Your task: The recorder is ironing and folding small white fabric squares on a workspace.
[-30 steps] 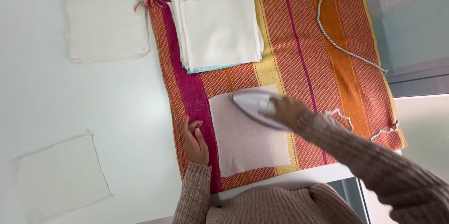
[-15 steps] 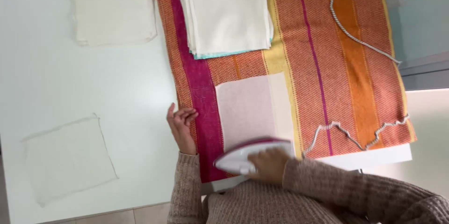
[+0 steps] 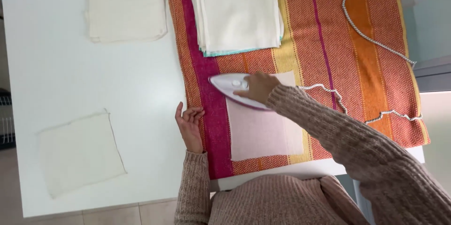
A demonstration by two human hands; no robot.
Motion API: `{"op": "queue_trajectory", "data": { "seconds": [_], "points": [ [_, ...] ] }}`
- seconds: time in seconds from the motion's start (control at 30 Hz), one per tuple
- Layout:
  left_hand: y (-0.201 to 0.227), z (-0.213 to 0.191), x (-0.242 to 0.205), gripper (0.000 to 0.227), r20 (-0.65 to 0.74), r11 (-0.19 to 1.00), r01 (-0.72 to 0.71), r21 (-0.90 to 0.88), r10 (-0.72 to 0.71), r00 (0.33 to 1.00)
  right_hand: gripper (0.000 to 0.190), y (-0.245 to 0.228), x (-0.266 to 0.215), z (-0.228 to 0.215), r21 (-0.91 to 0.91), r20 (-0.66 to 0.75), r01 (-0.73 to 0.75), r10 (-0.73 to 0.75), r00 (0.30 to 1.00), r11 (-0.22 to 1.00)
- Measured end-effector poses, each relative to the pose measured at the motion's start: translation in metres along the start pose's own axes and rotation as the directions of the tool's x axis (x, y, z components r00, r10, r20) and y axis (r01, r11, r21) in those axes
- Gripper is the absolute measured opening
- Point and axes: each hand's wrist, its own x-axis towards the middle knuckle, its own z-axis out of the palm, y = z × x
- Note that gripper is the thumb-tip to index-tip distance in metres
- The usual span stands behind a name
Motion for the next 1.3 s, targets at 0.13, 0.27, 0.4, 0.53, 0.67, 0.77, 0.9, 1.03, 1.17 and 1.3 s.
{"op": "queue_trajectory", "data": {
  "seconds": [0.13,0.27,0.4,0.53,0.67,0.77,0.9,1.03,1.17,1.3],
  "points": [
    [0.002,0.004,0.004,0.072,0.014,0.998,-0.033,0.044,0.032,0.999,0.07,0.004,-0.117,0.017,-0.132,0.094,0.565,-0.557,0.825,0.814],
    [0.009,0.019,-0.001,0.052,0.019,0.961,-0.036,0.272,0.032,0.999,0.07,-0.001,-0.229,0.036,0.043,0.145,0.375,-0.377,0.915,0.926],
    [0.001,0.049,0.016,0.031,0.28,0.592,-0.326,0.737,0.171,0.945,0.075,0.026,-0.234,0.031,0.006,0.16,0.301,-0.298,0.941,0.953],
    [-0.028,0.06,0.038,0.046,0.389,0.501,-0.412,0.761,0.155,0.908,0.061,0.061,-0.168,-0.004,-0.13,-0.201,-0.13,0.103,0.974,0.983],
    [-0.025,0.076,0.048,0.053,0.428,0.424,-0.439,0.792,0.127,0.895,0.07,0.125,-0.112,-0.028,0.085,-0.118,-0.393,0.401,0.908,0.915],
    [-0.035,0.076,0.06,0.053,0.441,0.386,-0.449,0.806,0.116,0.89,0.067,0.172,-0.093,-0.032,0.161,-0.139,-0.487,0.508,0.85,0.859],
    [-0.034,0.075,0.072,0.056,0.485,0.375,-0.474,0.796,0.073,0.872,0.072,0.223,-0.095,-0.04,0.112,-0.185,-0.587,0.598,0.78,0.801],
    [-0.051,0.069,0.081,0.05,0.463,0.345,-0.456,0.82,0.066,0.884,0.076,0.245,-0.088,-0.033,-0.034,-0.809,-0.559,0.306,0.502,0.828],
    [-0.067,0.061,0.091,0.033,0.459,0.33,-0.43,0.84,-0.012,0.888,0.062,0.168,-0.079,-0.094,-0.185,-0.749,-0.027,-0.123,0.651,0.982],
    [-0.057,0.06,0.087,0.017,0.456,0.415,-0.406,0.814,-0.024,0.889,0.044,0.08,-0.008,-0.027,0.239,-0.684,0.641,-0.342,0.645,0.73]
  ]
}}
